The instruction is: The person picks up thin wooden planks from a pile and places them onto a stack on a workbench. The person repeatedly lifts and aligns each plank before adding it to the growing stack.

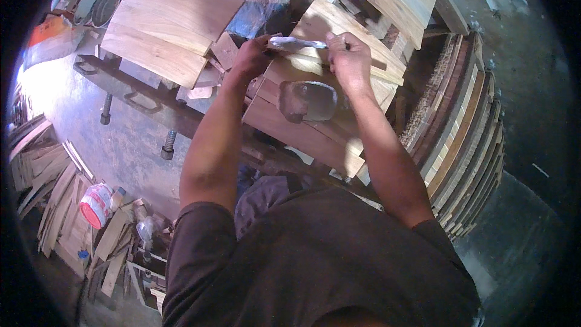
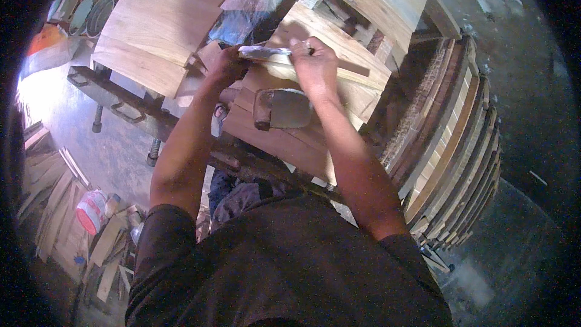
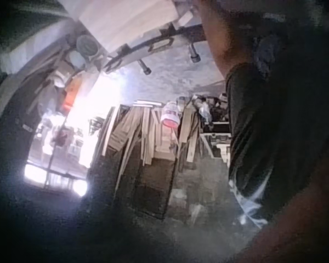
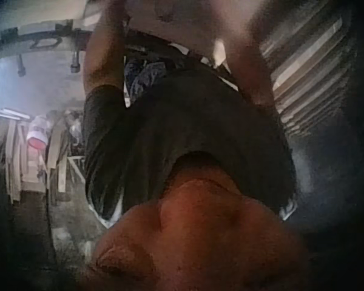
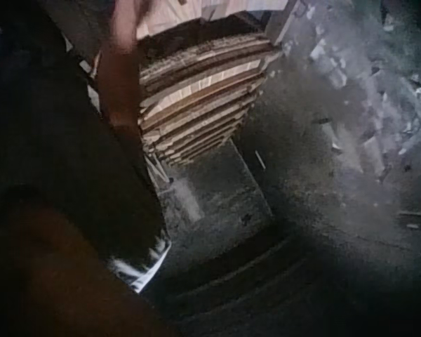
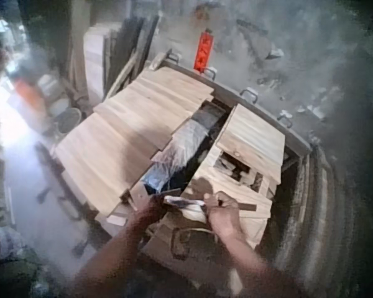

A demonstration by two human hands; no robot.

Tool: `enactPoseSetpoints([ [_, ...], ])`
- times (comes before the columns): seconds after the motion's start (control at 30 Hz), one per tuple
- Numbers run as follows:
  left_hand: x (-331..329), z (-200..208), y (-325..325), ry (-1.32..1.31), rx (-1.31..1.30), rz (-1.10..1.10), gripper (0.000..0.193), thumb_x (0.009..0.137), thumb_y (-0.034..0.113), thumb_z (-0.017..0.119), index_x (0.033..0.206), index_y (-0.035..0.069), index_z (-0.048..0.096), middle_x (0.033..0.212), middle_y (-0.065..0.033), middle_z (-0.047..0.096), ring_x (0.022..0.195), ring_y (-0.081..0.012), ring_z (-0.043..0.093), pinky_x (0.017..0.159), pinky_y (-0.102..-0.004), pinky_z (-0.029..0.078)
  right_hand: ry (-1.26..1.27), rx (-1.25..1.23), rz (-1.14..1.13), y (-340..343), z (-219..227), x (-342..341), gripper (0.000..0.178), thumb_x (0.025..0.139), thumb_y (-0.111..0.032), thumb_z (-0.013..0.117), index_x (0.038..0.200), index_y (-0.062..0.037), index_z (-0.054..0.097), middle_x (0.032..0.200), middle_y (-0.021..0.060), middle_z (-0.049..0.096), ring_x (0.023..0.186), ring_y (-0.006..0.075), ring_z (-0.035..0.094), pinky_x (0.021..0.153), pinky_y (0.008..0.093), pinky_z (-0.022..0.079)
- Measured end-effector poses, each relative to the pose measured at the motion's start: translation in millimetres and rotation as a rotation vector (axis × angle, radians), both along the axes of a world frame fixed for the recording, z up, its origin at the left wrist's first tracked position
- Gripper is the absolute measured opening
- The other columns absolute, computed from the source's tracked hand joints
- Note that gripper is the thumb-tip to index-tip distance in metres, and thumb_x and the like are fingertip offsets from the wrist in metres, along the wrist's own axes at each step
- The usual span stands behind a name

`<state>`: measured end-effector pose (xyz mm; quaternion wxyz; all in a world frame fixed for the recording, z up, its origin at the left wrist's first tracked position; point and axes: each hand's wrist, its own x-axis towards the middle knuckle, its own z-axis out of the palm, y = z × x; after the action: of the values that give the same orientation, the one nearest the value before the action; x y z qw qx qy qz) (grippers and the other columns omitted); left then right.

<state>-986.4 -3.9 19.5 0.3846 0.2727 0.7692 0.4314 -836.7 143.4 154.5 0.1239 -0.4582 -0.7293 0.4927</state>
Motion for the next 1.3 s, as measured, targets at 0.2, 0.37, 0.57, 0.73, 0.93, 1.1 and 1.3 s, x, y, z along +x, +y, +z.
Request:
enactPoseSetpoints([
  [0.2,1.7,-5.4,-4.6,-0.052,0.074,0.025,0.039,0.082,0.009,0.072,0.121,0.01,0.068,0.11,-0.0131,0.073,0.102,-0.024,0.07,0.088,-0.0366,0.052,-0.096,0.256,0.053,1.6,7.9,15.7,0.03,0.094,-0.027,0.07,0.084,0.0001,0.064,0.062,0.0036,0.056,0.061,0.0126,0.045,0.059,0.0319,0.042],
  [0.37,-1.3,-11.6,-2.4,-0.072,0.002,-0.003,0.032,0.088,0.01,0.068,0.119,0.01,0.068,0.097,-0.01,0.072,0.086,-0.0188,0.066,0.076,-0.0349,0.051,-0.188,0.419,0.005,40.3,6.1,68.4,0.029,0.092,-0.029,0.071,0.085,-0.0014,0.065,0.061,0.0109,0.058,0.058,0.0193,0.052,0.06,0.0361,0.046],
  [0.57,2.3,12.7,-2.8,-0.046,0.038,-0.011,0.026,0.089,0.011,0.068,0.115,0.006,0.067,0.077,-0.0014,0.064,0.064,-0.0128,0.057,0.061,-0.0321,0.049,-0.296,0.555,-0.045,74.0,16.2,114.7,0.029,0.09,-0.032,0.073,0.087,-0.0043,0.067,0.065,0.0162,0.064,0.059,0.0324,0.062,0.06,0.0415,0.049],
  [0.73,-4.0,-5.1,0.1,0.176,-0.015,-0.123,0.042,0.076,0.013,0.081,0.114,0.004,0.066,0.109,-0.0155,0.068,0.096,-0.0288,0.066,0.087,-0.0369,0.053,-0.417,0.615,-0.066,102.2,16.6,146.5,0.028,0.089,-0.033,0.072,0.09,-0.0059,0.068,0.071,0.0187,0.066,0.071,0.04,0.066,0.066,0.0458,0.052],
  [0.93,-4.0,-6.9,-3.3,0.113,-0.017,-0.127,0.048,0.075,0.016,0.081,0.118,0.005,0.062,0.108,-0.0161,0.064,0.097,-0.0319,0.062,0.085,-0.0402,0.051,-0.496,0.694,-0.097,126.7,17.3,178.4,0.026,0.09,-0.033,0.071,0.094,-0.0071,0.069,0.074,0.0196,0.067,0.073,0.0396,0.068,0.067,0.0462,0.052],
  [1.1,-1.2,-14.6,-5.0,0.185,0.138,-0.108,0.016,0.091,0.008,0.065,0.107,0.006,0.061,0.082,0.0,0.06,0.066,-0.0087,0.052,0.058,-0.0264,0.045,-0.556,0.68,-0.167,142.5,22.6,196.3,0.026,0.09,-0.032,0.07,0.096,-0.0067,0.07,0.082,0.021,0.07,0.084,0.0408,0.068,0.075,0.0475,0.052],
  [1.3,-3.5,-35.8,-9.4,-0.156,0.116,0.022,0.024,0.088,0.007,0.068,0.112,0.005,0.063,0.086,-0.003,0.063,0.073,-0.0126,0.057,0.064,-0.0284,0.049,-0.5,0.732,-0.238,148.7,30.5,208.9,0.02,0.09,-0.024,0.069,0.099,-0.0062,0.07,0.091,0.0213,0.071,0.087,0.0384,0.07,0.079,0.0448,0.053],
])
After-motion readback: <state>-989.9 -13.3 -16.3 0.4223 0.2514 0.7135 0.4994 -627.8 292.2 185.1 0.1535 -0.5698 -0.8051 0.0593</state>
